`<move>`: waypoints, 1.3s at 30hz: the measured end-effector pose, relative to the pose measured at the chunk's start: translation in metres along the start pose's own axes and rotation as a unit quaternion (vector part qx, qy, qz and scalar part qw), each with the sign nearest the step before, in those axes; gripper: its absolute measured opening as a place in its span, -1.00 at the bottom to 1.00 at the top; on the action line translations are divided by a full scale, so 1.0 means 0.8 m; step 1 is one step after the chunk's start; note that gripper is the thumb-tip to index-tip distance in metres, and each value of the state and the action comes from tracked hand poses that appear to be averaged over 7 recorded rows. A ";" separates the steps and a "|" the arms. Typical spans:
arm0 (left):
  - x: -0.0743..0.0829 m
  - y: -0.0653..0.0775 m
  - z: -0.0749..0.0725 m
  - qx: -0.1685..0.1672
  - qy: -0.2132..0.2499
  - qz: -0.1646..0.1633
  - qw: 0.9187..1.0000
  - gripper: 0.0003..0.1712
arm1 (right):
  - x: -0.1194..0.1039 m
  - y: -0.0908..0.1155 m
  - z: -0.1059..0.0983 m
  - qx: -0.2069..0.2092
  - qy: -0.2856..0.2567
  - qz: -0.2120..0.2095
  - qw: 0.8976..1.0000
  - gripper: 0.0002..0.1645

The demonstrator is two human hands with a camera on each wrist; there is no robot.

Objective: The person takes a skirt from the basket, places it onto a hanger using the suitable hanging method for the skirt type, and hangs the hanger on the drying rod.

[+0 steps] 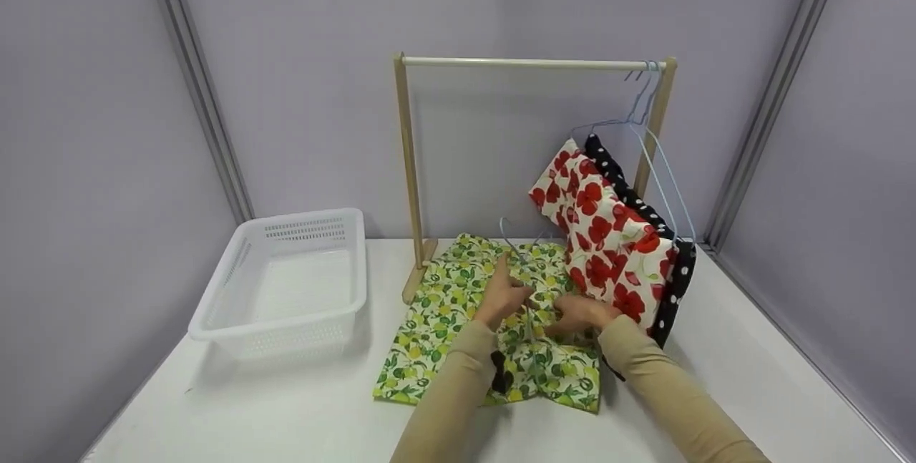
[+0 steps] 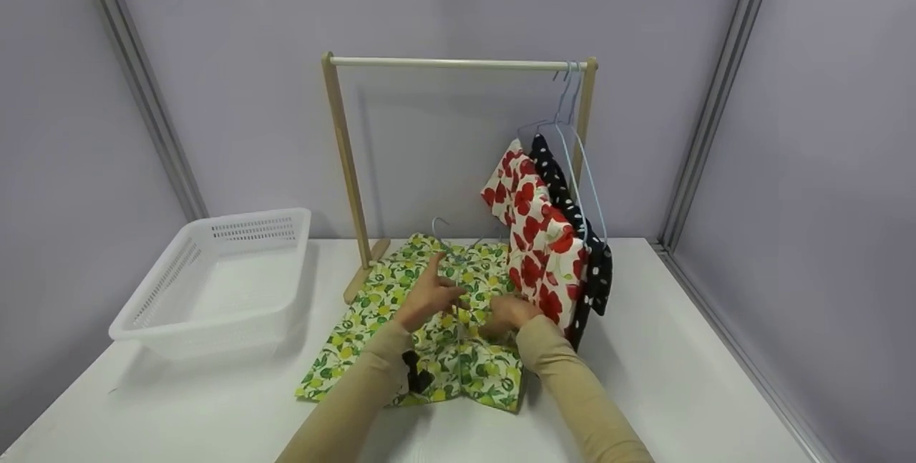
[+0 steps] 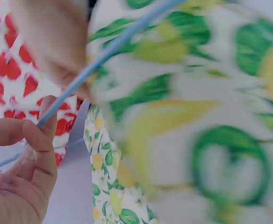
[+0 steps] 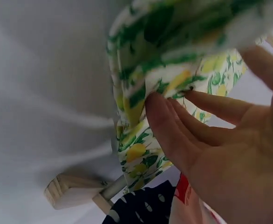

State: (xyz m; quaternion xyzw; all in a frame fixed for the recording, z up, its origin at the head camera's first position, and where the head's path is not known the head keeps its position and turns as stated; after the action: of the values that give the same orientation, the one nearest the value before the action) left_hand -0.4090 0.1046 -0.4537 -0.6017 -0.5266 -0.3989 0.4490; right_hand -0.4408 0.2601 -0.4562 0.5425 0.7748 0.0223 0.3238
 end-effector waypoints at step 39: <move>0.008 0.009 -0.060 -0.002 -0.071 0.049 0.996 -0.33 | 0.008 0.001 0.004 -0.034 0.033 -0.025 0.999 0.06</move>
State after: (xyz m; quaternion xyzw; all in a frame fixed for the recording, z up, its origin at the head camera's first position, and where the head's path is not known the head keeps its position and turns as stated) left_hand -0.4014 0.0597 -0.4346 -0.6547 -0.5263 -0.3335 0.4280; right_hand -0.4399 0.2650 -0.4613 0.5107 0.7971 0.0579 0.3169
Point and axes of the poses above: each hand's wrist, its own y-axis away from the middle knuckle, its own z-axis out of the palm, x = y × z, the point moved 5 cm from there along -y, towards the middle knuckle, and after that the axes turned 15 degrees about -y, right-handed, at the moved point
